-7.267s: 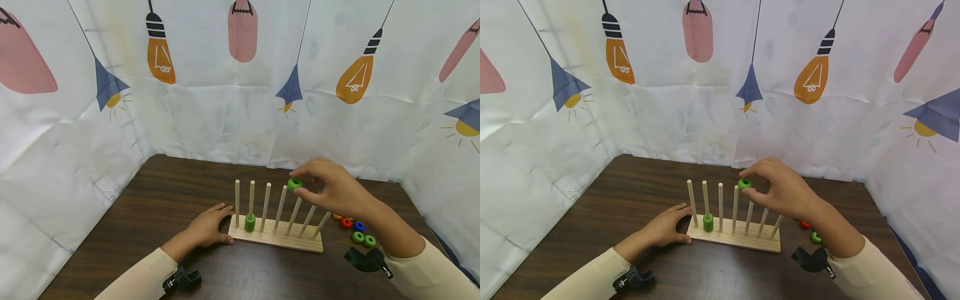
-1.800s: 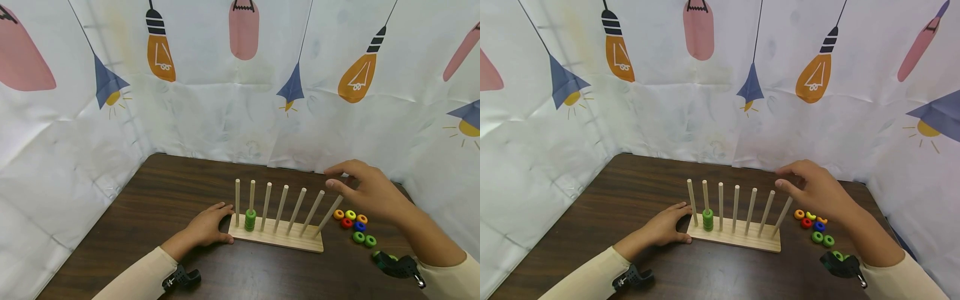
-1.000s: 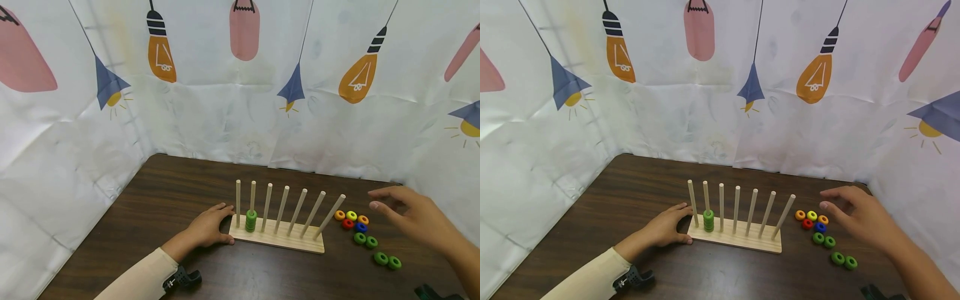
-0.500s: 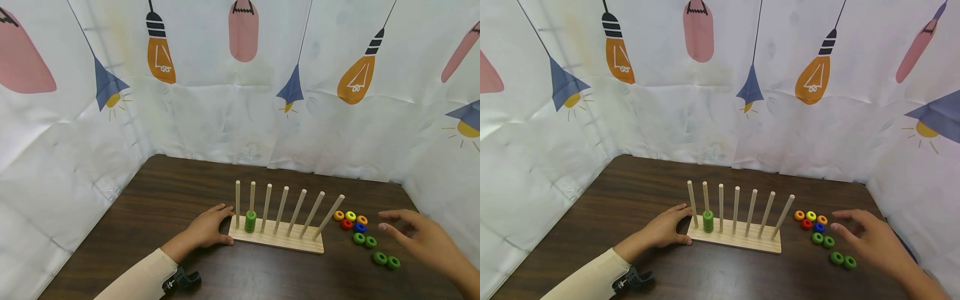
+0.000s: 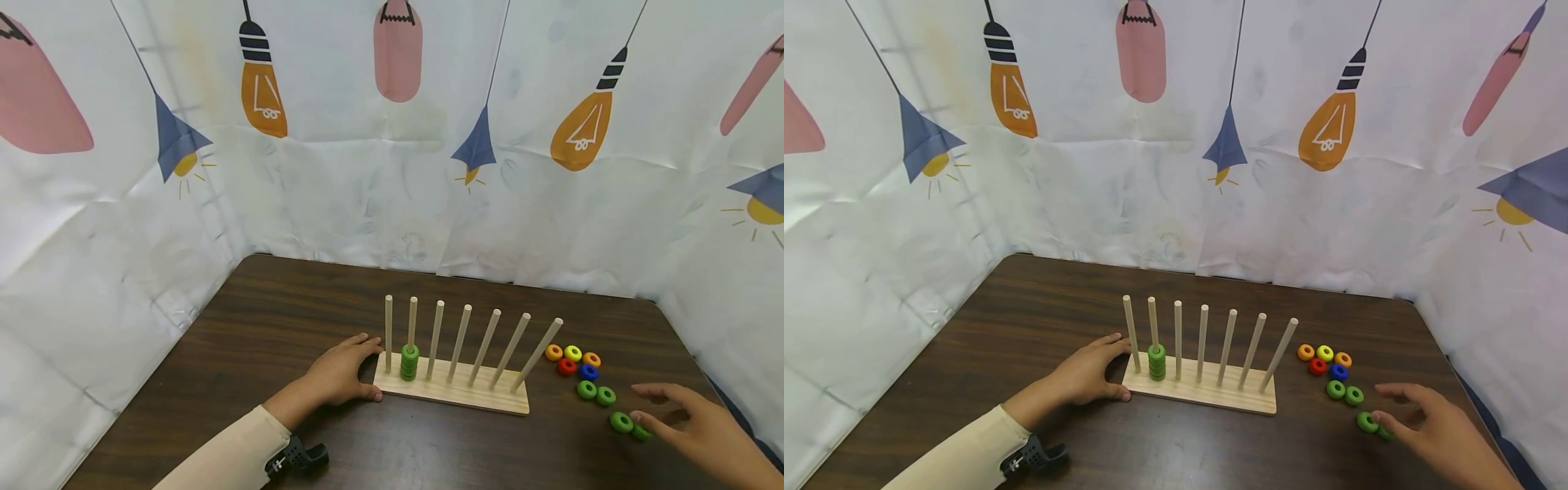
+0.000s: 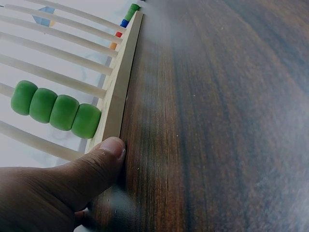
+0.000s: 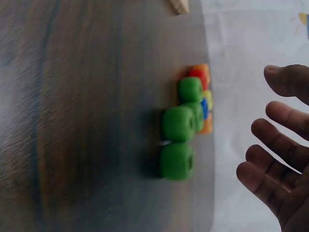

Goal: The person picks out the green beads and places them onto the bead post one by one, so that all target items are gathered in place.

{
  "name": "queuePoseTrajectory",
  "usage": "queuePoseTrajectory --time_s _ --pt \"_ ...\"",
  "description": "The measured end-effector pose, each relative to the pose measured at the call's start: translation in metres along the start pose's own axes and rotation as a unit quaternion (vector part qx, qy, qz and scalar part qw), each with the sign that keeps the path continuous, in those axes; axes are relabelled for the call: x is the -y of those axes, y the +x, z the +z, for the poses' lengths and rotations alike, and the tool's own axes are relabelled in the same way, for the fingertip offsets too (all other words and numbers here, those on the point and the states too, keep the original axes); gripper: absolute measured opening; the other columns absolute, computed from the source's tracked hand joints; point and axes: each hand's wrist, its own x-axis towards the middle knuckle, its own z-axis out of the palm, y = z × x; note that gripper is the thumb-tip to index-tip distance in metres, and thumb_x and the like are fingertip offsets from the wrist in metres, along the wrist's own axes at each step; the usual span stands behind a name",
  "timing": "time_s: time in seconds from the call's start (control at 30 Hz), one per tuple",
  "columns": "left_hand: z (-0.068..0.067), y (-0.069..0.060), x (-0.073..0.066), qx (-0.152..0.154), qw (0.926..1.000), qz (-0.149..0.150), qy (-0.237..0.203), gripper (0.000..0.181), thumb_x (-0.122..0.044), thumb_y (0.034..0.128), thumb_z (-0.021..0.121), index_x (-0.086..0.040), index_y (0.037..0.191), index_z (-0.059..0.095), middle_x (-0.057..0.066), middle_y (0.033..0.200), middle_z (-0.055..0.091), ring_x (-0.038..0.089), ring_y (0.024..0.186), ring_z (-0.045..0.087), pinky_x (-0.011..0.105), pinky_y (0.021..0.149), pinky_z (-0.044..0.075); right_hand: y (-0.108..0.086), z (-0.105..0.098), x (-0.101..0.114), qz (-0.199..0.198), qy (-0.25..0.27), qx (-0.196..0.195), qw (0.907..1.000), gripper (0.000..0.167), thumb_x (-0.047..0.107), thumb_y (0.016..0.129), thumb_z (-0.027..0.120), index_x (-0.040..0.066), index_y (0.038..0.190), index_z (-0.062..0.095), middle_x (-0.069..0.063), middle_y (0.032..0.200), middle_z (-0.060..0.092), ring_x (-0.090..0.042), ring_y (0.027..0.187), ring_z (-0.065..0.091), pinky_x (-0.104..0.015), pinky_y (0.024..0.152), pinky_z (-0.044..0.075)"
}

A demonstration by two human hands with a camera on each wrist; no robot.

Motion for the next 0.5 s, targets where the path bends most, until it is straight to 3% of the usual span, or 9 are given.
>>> queuePoseTrajectory --time_s 0.27,0.5 --pt "0.000 0.000 -0.001 0.000 1.0000 0.000 -0.003 0.081 -0.049 0.0748 0.091 -0.018 0.143 0.060 0.002 0.158 0.045 0.031 0.147 0.036 0.062 0.108 0.039 0.003 0.014 -0.024 0.013 -0.055 0.060 0.9966 0.066 0.042 0.081 0.086 -0.003 0.125 0.066 -0.029 0.120 0.064 -0.045 0.098 0.064 -0.054 0.071 0.054" --pt "0.000 0.000 -0.001 -0.003 1.0000 0.001 -0.002 0.081 -0.048 0.0748 0.091 -0.018 0.143 0.061 0.003 0.157 0.045 0.031 0.147 0.036 0.062 0.108 0.039 0.005 0.025 -0.044 0.018 -0.059 0.102 0.9929 0.060 0.040 0.080 0.087 -0.001 0.120 0.068 -0.015 0.110 0.071 -0.042 0.098 0.066 -0.058 0.075 0.054"
